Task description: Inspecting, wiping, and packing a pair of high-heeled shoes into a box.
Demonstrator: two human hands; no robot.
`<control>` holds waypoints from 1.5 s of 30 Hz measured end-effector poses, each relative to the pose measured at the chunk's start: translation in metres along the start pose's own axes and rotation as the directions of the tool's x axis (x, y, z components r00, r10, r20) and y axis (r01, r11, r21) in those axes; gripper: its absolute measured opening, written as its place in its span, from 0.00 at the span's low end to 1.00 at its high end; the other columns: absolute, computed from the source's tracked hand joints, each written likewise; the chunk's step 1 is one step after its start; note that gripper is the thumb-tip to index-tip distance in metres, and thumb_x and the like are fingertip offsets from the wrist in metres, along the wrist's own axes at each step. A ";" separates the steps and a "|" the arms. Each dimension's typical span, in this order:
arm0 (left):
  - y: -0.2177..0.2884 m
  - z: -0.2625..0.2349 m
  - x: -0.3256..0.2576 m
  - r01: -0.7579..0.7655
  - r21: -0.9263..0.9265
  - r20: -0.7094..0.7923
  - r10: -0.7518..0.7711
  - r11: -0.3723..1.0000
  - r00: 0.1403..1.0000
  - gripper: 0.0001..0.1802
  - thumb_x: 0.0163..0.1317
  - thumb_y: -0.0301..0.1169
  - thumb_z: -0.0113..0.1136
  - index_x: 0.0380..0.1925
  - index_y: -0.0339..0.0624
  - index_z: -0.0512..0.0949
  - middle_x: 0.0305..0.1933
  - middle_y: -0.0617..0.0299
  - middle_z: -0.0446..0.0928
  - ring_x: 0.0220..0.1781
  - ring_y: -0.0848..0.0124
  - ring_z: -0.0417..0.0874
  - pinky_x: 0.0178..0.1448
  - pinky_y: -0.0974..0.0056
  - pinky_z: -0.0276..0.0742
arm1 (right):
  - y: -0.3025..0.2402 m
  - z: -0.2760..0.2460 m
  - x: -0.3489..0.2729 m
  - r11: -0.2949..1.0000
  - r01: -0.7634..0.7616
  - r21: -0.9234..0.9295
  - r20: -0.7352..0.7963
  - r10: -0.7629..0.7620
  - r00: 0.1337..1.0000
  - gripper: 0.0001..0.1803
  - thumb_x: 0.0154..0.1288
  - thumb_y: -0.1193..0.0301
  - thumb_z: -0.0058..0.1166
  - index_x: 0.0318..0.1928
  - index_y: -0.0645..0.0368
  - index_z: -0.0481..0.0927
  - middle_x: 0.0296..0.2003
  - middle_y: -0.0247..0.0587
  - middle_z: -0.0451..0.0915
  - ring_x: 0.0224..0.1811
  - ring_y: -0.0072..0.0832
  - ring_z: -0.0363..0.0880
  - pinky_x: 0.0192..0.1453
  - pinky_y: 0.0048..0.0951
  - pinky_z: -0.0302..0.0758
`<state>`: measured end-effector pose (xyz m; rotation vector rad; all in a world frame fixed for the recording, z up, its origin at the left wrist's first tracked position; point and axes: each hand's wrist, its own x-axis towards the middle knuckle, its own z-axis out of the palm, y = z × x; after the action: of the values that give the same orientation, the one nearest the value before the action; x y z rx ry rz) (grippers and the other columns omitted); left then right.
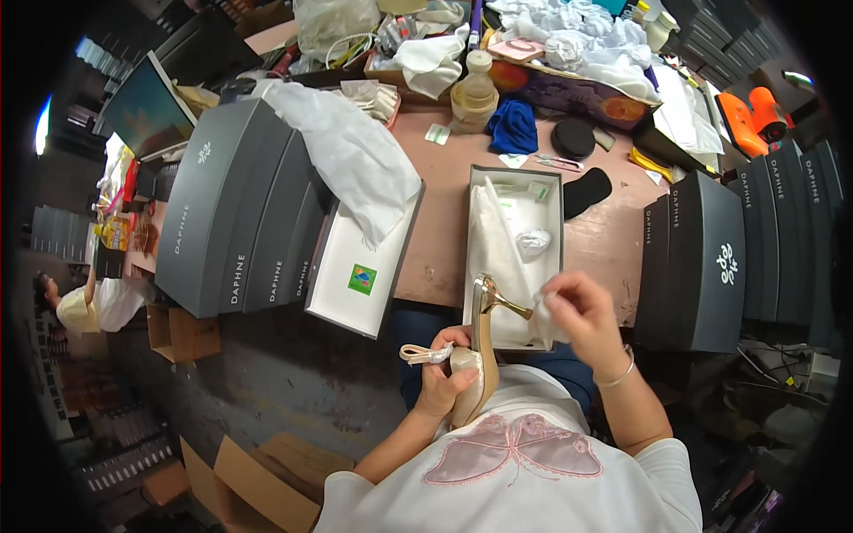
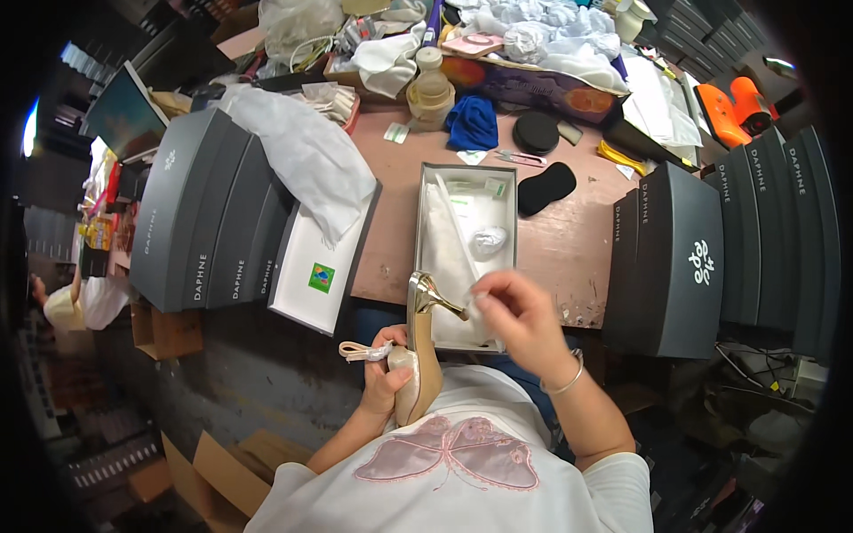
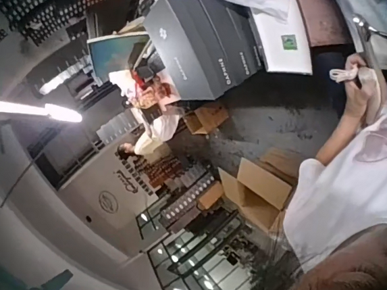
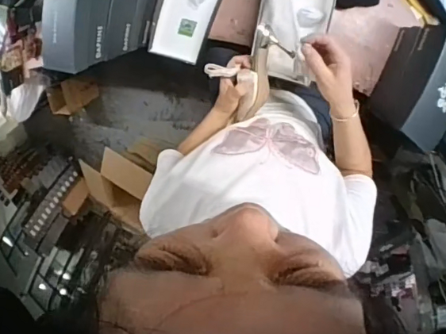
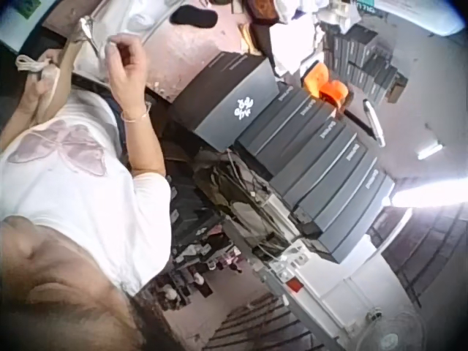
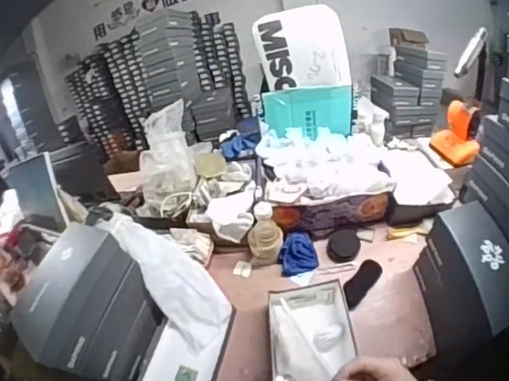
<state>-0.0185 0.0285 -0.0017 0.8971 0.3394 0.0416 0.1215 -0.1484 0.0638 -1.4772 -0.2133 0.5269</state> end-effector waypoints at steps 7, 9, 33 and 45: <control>0.003 0.004 0.001 -0.098 0.114 0.066 0.091 0.989 0.994 0.22 0.49 0.28 0.65 0.43 0.41 0.66 0.50 0.56 0.68 0.53 0.70 0.70 0.59 0.65 0.66 | 0.020 0.048 -0.016 0.639 0.536 -0.552 0.252 -0.485 0.838 0.12 0.55 0.79 0.62 0.41 0.64 0.79 0.32 0.44 0.78 0.30 0.35 0.79 0.35 0.29 0.77; 0.004 0.005 0.002 -0.096 0.114 0.063 0.089 0.989 0.994 0.22 0.50 0.27 0.65 0.44 0.41 0.66 0.50 0.56 0.68 0.53 0.70 0.70 0.60 0.65 0.65 | 0.028 0.049 -0.020 0.665 0.514 -0.542 0.239 -0.464 0.853 0.12 0.55 0.79 0.62 0.42 0.65 0.79 0.34 0.44 0.78 0.32 0.36 0.79 0.36 0.31 0.77; 0.000 -0.022 0.026 -0.031 0.004 -0.087 0.031 1.000 0.996 0.19 0.50 0.24 0.64 0.42 0.40 0.68 0.49 0.58 0.71 0.51 0.73 0.71 0.59 0.66 0.67 | -0.052 -0.015 0.338 0.291 0.529 -0.797 0.221 -0.675 0.704 0.07 0.61 0.73 0.56 0.38 0.62 0.82 0.34 0.48 0.81 0.34 0.41 0.80 0.41 0.34 0.76; 0.002 -0.025 0.031 -0.029 0.000 -0.049 0.029 1.000 0.998 0.20 0.50 0.27 0.66 0.42 0.40 0.69 0.51 0.55 0.71 0.53 0.71 0.71 0.61 0.64 0.66 | -0.010 -0.005 0.345 0.259 0.500 -0.827 0.172 -0.729 0.662 0.18 0.57 0.72 0.60 0.49 0.58 0.76 0.46 0.50 0.76 0.48 0.48 0.76 0.51 0.40 0.74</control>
<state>0.0038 0.0541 -0.0232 0.9019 0.3721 0.0909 0.4261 0.0061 0.0115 -2.1777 -0.9315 -0.5612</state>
